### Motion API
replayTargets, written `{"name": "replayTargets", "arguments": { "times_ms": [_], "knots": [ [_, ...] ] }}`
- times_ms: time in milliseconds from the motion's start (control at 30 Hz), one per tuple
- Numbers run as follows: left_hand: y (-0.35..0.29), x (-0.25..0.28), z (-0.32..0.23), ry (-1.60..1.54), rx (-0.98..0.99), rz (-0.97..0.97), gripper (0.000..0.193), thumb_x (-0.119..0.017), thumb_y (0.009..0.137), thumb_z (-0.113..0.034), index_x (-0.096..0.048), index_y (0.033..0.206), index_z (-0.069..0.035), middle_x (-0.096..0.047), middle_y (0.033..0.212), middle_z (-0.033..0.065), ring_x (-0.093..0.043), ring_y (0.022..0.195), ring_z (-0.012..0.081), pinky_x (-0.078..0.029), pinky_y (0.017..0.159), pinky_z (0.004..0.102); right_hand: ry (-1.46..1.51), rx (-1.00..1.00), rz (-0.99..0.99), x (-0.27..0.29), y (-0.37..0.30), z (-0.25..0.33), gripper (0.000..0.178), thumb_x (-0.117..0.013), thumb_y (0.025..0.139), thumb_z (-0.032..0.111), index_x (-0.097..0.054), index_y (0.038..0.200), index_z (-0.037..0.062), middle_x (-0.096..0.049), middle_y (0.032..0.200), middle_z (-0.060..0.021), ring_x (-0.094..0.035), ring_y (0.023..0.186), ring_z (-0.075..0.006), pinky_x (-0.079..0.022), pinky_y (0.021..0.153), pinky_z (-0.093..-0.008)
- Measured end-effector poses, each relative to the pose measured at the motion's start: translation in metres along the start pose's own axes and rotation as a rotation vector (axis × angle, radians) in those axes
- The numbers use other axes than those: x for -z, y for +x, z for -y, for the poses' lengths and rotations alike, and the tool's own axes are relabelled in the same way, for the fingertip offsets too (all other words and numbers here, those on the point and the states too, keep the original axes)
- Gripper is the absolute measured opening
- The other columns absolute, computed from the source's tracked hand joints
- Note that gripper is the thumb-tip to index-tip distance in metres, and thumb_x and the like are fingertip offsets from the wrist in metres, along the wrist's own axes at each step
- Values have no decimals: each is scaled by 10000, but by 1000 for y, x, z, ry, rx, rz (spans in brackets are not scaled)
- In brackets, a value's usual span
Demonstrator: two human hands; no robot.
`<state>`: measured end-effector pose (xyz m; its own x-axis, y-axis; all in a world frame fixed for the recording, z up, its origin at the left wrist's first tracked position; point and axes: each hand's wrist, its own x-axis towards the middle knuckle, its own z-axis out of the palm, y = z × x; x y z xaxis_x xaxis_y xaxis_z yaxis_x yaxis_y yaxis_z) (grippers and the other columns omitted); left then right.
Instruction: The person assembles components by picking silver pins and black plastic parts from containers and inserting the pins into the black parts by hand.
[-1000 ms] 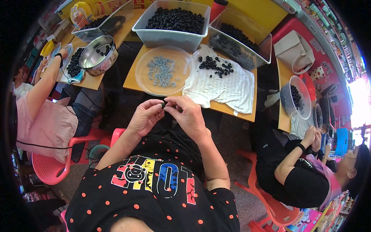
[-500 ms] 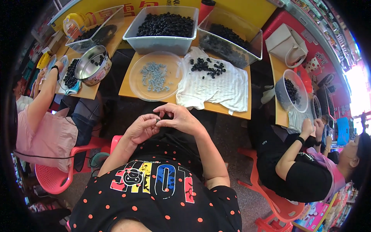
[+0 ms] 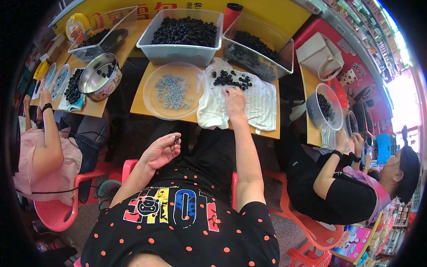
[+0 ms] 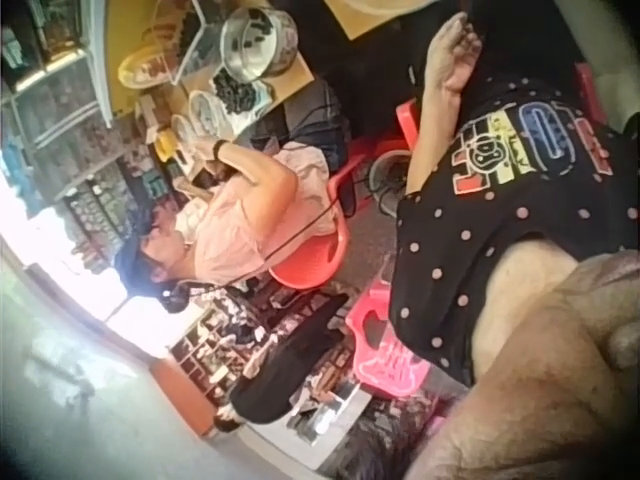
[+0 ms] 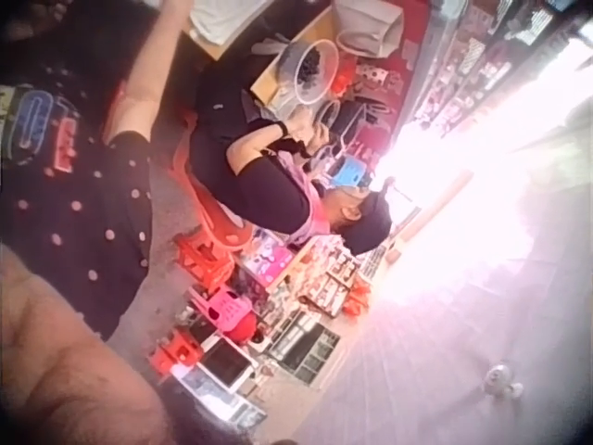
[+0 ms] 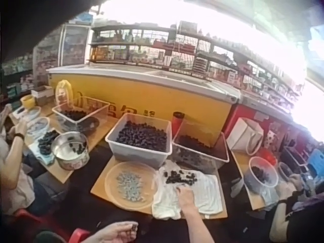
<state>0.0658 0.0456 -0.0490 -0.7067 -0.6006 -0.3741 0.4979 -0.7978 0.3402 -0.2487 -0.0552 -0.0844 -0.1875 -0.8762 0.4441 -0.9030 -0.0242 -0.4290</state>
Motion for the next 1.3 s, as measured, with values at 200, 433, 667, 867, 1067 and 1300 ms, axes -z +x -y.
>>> {"name": "replayTargets", "arguments": {
  "times_ms": [200, 433, 667, 867, 1067, 1300],
  "knots": [
    [-8, 0, -6, -14, -60, 7, 210, -572, 906, -101, -573, 1101, -21, -637, 933, 60, -619, 814, 131, -526, 758, 266, 542, -265, 81, 37, -15, 45, 136, -623, 796, 30, -650, 926, -3, -658, 845, -117, -633, 761, -201, -489, 719, -293],
    [-22, -23, -10, 43, -147, 18, 206, -603, 883, -65, -595, 1081, -9, -651, 950, 87, -634, 814, 128, -540, 748, 259, 1645, -480, 350, 80, -88, 118, 214, -606, 822, -50, -637, 1032, -27, -671, 931, -119, -607, 791, -121, -489, 721, -223],
    [-36, -51, -3, 159, -261, 49, 162, -615, 868, -40, -625, 1023, 6, -659, 894, 92, -643, 807, 143, -544, 727, 257, 1686, -375, 398, 90, -115, 137, 179, -673, 788, -33, -655, 965, -14, -663, 941, -114, -617, 811, -130, -503, 736, -224],
    [-41, -58, 3, 205, -348, 10, 163, -620, 864, -40, -633, 1022, -1, -664, 884, 90, -647, 777, 148, -546, 710, 258, 1440, -148, 270, 108, -120, 153, 185, -684, 756, -86, -655, 930, -32, -647, 944, -86, -613, 852, -126, -498, 777, -224],
    [-39, -56, 8, 233, -329, 12, 171, -620, 867, -47, -636, 1031, 1, -662, 882, 80, -641, 775, 140, -538, 708, 251, 1213, -77, 234, 118, -122, 166, 170, -674, 776, -74, -666, 939, -26, -653, 916, -68, -612, 824, -107, -496, 736, -208],
    [-35, -54, 12, 293, -407, -20, 181, -616, 870, -42, -636, 1043, 4, -664, 898, 80, -635, 780, 127, -531, 726, 246, 1020, -67, 244, 119, -122, 174, 169, -670, 792, -53, -684, 958, -29, -662, 895, -64, -599, 784, -82, -477, 697, -184]
  ]
}}
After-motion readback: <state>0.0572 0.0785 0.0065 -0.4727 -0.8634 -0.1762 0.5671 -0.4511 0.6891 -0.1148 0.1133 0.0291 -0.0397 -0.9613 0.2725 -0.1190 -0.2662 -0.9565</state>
